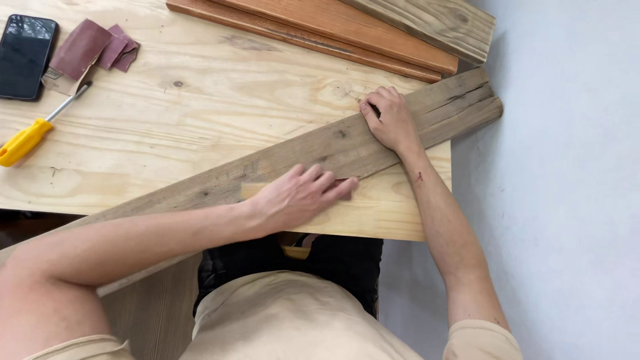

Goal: The person sands a long wooden plank on a workbench using a sanding block. They move the block back and forth along the length of the plank, applying pressure to smooth the surface.

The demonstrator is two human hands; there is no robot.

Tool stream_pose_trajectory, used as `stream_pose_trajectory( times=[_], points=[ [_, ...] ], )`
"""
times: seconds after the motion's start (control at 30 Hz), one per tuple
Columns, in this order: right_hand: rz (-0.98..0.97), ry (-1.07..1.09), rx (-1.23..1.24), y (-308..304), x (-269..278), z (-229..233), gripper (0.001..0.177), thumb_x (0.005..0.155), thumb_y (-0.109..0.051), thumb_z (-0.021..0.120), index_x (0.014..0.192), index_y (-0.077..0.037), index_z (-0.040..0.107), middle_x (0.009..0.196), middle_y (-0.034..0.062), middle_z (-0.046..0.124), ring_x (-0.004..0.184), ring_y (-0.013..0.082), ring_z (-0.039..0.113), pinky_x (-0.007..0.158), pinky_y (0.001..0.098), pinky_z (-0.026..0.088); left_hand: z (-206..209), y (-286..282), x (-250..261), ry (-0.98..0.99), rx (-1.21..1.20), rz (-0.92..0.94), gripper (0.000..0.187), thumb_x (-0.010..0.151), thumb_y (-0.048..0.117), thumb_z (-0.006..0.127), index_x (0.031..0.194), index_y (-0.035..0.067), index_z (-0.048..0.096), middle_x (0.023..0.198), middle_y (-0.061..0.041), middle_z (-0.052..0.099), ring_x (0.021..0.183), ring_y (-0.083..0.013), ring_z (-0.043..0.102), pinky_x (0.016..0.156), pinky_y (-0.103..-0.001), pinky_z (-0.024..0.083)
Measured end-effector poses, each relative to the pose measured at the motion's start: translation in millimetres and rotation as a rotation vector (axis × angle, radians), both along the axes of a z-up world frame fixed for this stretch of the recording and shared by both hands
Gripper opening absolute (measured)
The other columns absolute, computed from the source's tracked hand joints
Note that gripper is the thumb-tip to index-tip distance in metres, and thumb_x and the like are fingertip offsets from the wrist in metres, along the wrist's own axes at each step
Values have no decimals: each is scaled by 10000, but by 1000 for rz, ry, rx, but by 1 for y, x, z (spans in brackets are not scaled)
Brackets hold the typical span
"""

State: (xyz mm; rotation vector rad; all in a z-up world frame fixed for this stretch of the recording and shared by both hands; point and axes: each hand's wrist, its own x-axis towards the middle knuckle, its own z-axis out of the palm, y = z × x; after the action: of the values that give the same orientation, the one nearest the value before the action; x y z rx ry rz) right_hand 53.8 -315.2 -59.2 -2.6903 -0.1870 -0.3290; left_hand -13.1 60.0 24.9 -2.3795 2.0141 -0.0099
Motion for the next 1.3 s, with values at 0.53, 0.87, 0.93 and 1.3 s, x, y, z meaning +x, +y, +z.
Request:
stream_pose_trajectory(
  times=[0.53, 0.87, 0.93, 1.3],
  points=[
    [5, -20, -5, 1, 0, -2, 201, 1255, -314, 774, 1121, -177, 834, 1085, 89, 725, 1195, 371, 721, 1108, 531, 578, -11, -16, 27, -66, -94, 153, 682, 1241, 171, 475, 1920, 129, 419, 1346, -161, 706, 1224, -342, 743, 923, -445, 642],
    [10, -36, -23, -2, 2, -4, 214, 1265, -319, 768, 1126, -169, 831, 1085, 97, 721, 1185, 379, 722, 1095, 533, 582, -28, -45, -33, -284, -122, 432, 792, 1108, 209, 590, 1876, 35, 505, 1167, -75, 661, 991, -266, 685, 677, -385, 575],
    [21, -54, -22, -1, 2, -4, 217, 1267, -304, 772, 1124, -152, 832, 1078, 122, 723, 1173, 409, 727, 1077, 553, 590, -29, -64, -34, -355, -156, 504, 758, 1123, 254, 600, 1853, 58, 548, 1159, -31, 675, 1009, -236, 702, 700, -370, 576],
    [12, -43, -40, -2, 3, -5, 240, 1281, -320, 742, 1135, -148, 824, 1073, 120, 685, 1180, 397, 709, 1085, 544, 590, -52, -97, -36, -342, -191, 736, 669, 1197, 204, 551, 1845, 37, 538, 1152, -14, 656, 983, -214, 667, 712, -349, 520]
  ],
)
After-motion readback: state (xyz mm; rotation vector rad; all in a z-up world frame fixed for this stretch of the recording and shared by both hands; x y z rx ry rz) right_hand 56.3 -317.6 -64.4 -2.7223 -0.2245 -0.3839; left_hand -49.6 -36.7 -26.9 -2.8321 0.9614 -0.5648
